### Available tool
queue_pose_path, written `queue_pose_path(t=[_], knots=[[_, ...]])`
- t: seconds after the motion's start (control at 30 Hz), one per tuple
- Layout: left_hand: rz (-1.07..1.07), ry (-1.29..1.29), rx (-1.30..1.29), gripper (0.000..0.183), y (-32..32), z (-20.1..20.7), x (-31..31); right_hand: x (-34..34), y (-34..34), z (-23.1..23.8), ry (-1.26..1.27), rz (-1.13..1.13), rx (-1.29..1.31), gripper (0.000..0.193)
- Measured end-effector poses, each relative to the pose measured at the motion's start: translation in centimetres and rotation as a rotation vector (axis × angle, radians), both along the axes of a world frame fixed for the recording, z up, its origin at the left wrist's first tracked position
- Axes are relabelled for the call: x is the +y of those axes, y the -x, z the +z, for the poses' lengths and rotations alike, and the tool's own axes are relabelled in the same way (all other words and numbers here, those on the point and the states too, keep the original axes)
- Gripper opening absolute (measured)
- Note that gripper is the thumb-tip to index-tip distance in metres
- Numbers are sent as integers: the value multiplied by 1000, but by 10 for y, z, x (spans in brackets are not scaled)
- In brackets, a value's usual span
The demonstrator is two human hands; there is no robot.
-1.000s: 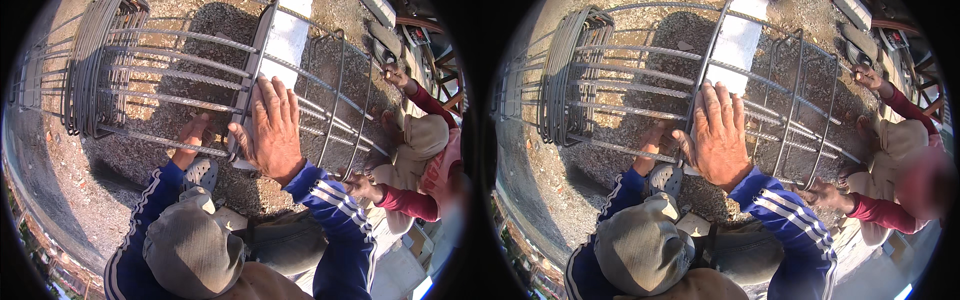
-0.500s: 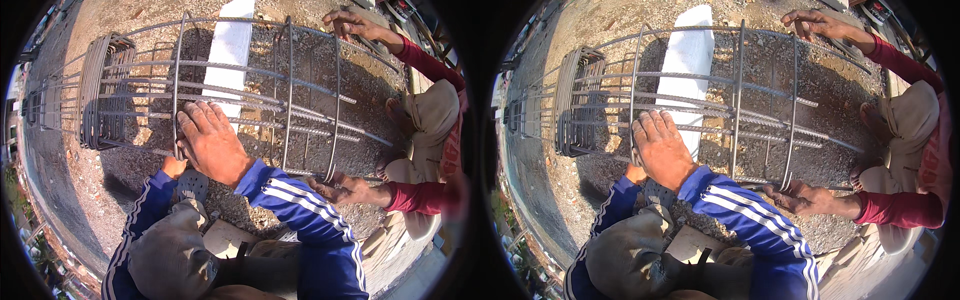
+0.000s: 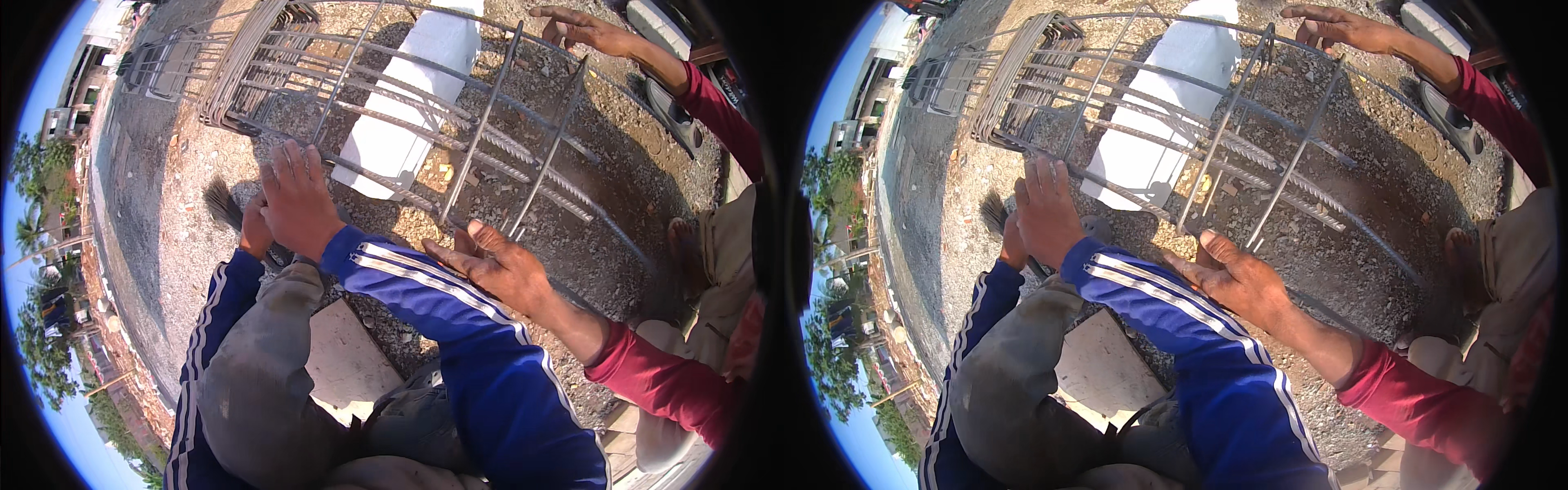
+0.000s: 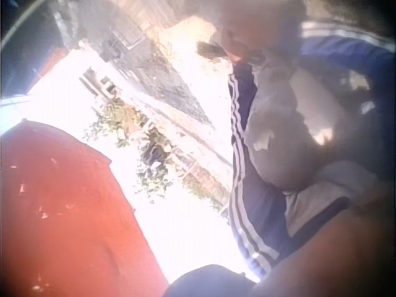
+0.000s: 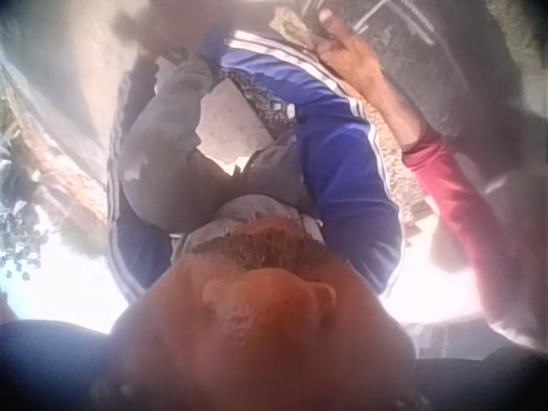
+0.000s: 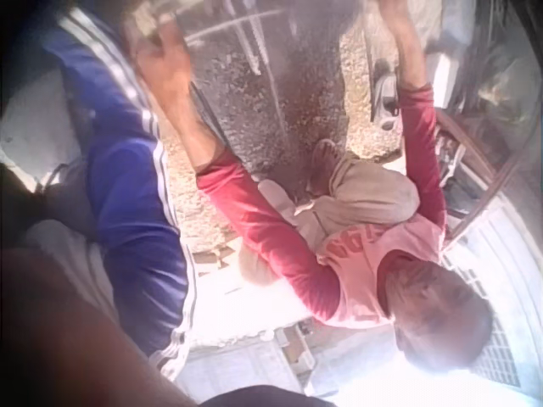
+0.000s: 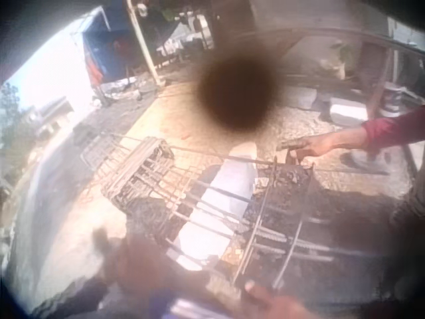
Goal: The person bends a rectangular steel stirrup by hand and then secures it to a longitudinal steel cage using thin wire and a pair of pliers.
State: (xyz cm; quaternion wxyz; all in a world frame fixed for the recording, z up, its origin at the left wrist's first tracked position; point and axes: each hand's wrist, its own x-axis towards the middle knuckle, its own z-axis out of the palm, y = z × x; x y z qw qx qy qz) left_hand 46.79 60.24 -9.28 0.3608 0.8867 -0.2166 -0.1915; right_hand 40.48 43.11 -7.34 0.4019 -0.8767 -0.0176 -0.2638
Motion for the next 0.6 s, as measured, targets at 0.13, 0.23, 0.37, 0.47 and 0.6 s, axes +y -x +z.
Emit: queue_pose_path(t=[0.13,0.23,0.37,0.47,0.6], knots=[[-10,-64,-346,39,6,57,-28,-9,29,30,-115,125,-38,57],[-278,-209,-578,45,-22,74,-39,-29,30,51,-155,63,-57,54],[-614,-377,-810,48,-52,57,-64,-59,31,77,-108,78,111,48],[-670,-695,-717,48,-59,73,-82,-88,29,81,-34,2,95,46],[-606,-381,-852,50,-67,54,-54,-142,49,140,-65,-126,49,48]])
